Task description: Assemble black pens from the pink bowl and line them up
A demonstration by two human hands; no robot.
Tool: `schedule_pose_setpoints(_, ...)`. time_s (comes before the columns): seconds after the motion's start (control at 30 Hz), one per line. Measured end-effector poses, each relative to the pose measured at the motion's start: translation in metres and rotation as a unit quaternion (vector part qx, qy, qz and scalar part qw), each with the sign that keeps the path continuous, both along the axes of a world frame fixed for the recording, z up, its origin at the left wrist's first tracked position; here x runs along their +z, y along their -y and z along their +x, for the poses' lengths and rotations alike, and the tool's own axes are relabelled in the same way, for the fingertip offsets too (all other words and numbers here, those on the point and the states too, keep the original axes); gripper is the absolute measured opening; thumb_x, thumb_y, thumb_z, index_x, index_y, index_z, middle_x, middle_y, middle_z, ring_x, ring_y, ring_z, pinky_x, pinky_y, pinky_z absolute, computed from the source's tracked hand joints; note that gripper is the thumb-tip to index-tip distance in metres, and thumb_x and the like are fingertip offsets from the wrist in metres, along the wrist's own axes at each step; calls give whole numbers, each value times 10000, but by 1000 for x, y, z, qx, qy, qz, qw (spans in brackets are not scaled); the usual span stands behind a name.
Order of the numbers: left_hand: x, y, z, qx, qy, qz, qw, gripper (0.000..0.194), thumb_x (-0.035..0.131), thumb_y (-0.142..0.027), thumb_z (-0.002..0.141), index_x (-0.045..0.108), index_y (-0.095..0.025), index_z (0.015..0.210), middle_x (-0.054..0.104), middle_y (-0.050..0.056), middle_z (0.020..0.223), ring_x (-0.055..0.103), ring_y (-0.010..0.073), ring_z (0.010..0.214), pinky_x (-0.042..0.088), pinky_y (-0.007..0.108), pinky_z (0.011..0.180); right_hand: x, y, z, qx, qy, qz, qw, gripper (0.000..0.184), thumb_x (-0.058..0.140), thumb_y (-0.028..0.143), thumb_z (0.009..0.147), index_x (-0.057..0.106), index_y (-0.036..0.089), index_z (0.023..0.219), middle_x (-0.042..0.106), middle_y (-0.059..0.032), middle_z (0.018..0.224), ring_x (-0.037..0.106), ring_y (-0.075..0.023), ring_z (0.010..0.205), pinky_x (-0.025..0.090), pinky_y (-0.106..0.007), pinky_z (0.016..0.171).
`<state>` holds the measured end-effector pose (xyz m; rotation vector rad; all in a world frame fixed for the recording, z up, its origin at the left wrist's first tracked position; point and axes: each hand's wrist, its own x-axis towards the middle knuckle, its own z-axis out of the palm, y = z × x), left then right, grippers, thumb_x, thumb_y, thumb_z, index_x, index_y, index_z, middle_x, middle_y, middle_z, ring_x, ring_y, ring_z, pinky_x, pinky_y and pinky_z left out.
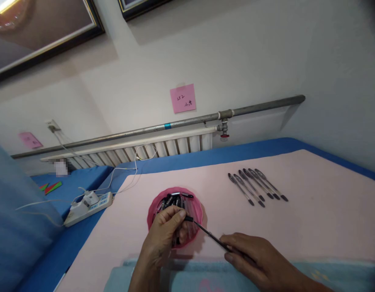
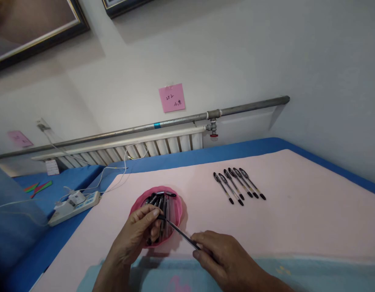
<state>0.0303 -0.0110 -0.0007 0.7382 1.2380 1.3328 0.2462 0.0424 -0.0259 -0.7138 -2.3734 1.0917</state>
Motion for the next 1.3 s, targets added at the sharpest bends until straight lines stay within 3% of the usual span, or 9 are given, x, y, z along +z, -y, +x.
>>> schedule_pose_setpoints(0.4, 1, 0, -2, -49, -127, -30, 990, 292, 626, -429, 706, 538, -155, 659, 511, -36, 500, 395, 46, 399, 264, 178, 407, 0, -3, 3, 21, 28, 19, 999, 214, 486, 310, 844, 666, 236, 931, 666, -43, 770, 587, -174, 683, 421, -251, 641)
schedule_pose_setpoints(0.53, -3, -3, 5, -51, -95, -33, 994, 314, 637, -436, 700, 519, -151, 638, 517, -36, 501, 388, 40, 389, 249, 174, 396, 0, -1, 1, 16, 32, 17, 999, 210, 459, 308, 857, 649, 226, 894, 647, -38, 762, 573, -166, 673, 409, -238, 622)
schedule_pose_setpoints(0.7, -5, -6, 17, -7, 30, 14, 999, 340, 641, -464, 693, 572, -134, 737, 515, -38, 490, 391, 42, 390, 254, 173, 395, -5, 4, -5, -14, 7, -68, 998, 252, 439, 367, 862, 636, 209, 875, 575, 15, 633, 514, -138, 574, 382, -210, 538)
schedule_pose_setpoints(0.8, -7, -7, 22, -7, 74, 20, 997, 323, 696, -394, 658, 602, -127, 812, 528, -40, 514, 403, 39, 398, 276, 169, 402, -4, 5, -6, -16, -11, -100, 995, 274, 439, 396, 862, 635, 204, 871, 538, 28, 612, 485, -130, 568, 375, -205, 535)
schedule_pose_setpoints(1.07, -15, -10, 31, -8, 3, 36, 999, 250, 659, -366, 709, 571, -132, 710, 533, -41, 511, 421, 33, 381, 285, 169, 407, 3, 8, -7, -8, -36, -111, 993, 250, 429, 366, 874, 610, 202, 818, 468, 36, 595, 449, -117, 549, 369, -193, 514)
schedule_pose_setpoints(1.3, -20, -12, 42, -34, -33, 57, 997, 253, 614, -367, 751, 531, -140, 679, 502, -52, 490, 406, 34, 377, 273, 169, 402, -4, 10, -6, -7, -42, -108, 993, 249, 384, 341, 896, 579, 199, 832, 448, 41, 599, 450, -114, 552, 371, -197, 527)
